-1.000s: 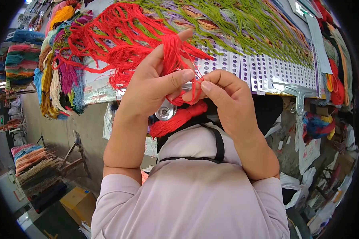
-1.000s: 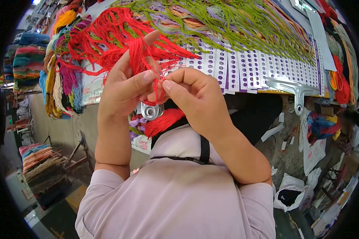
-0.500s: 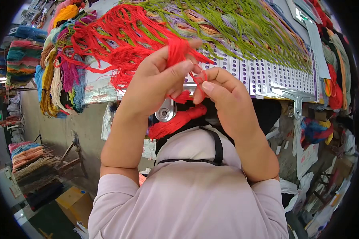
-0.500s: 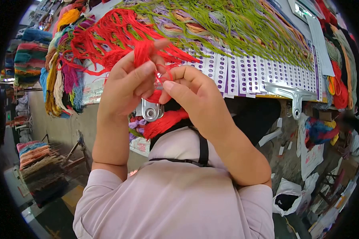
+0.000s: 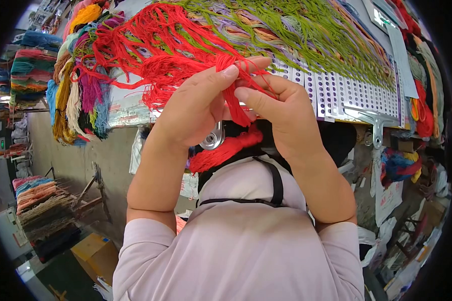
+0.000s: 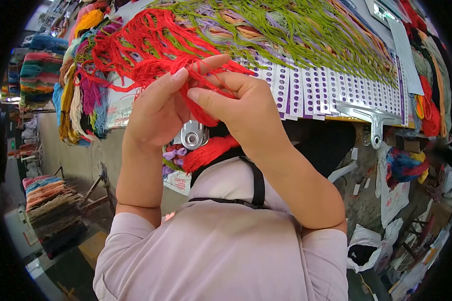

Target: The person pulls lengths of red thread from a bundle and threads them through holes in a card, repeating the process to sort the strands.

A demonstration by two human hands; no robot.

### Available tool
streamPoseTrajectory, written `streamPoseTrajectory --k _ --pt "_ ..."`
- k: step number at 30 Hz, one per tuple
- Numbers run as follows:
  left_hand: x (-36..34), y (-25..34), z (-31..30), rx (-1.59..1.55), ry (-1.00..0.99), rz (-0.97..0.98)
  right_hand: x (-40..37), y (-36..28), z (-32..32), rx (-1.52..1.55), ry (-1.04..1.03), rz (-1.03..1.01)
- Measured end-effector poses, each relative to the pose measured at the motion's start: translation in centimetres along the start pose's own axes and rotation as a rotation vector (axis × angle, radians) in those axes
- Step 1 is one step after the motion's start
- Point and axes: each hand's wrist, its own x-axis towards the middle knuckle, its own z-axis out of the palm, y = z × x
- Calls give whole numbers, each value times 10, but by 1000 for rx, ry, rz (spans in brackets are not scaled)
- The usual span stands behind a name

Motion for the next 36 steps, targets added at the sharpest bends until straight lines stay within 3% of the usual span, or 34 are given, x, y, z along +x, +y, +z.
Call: streamPoseTrajectory --k 20,22,26,31,36 --pt "-1 -3 -4 -74 -24 20 -9 -1 6 193 -6 9" --pt "-2 -4 0 189 13 91 -7 -4 11 183 50 24" --pt "-5 -9 0 175 12 153 -3 5 11 191 67 10" --pt "-9 -7 1 210 124 131 -2 17 7 276 56 -159" --pt "-5 -5 -11 21 123 152 -1 13 9 334 19 -133"
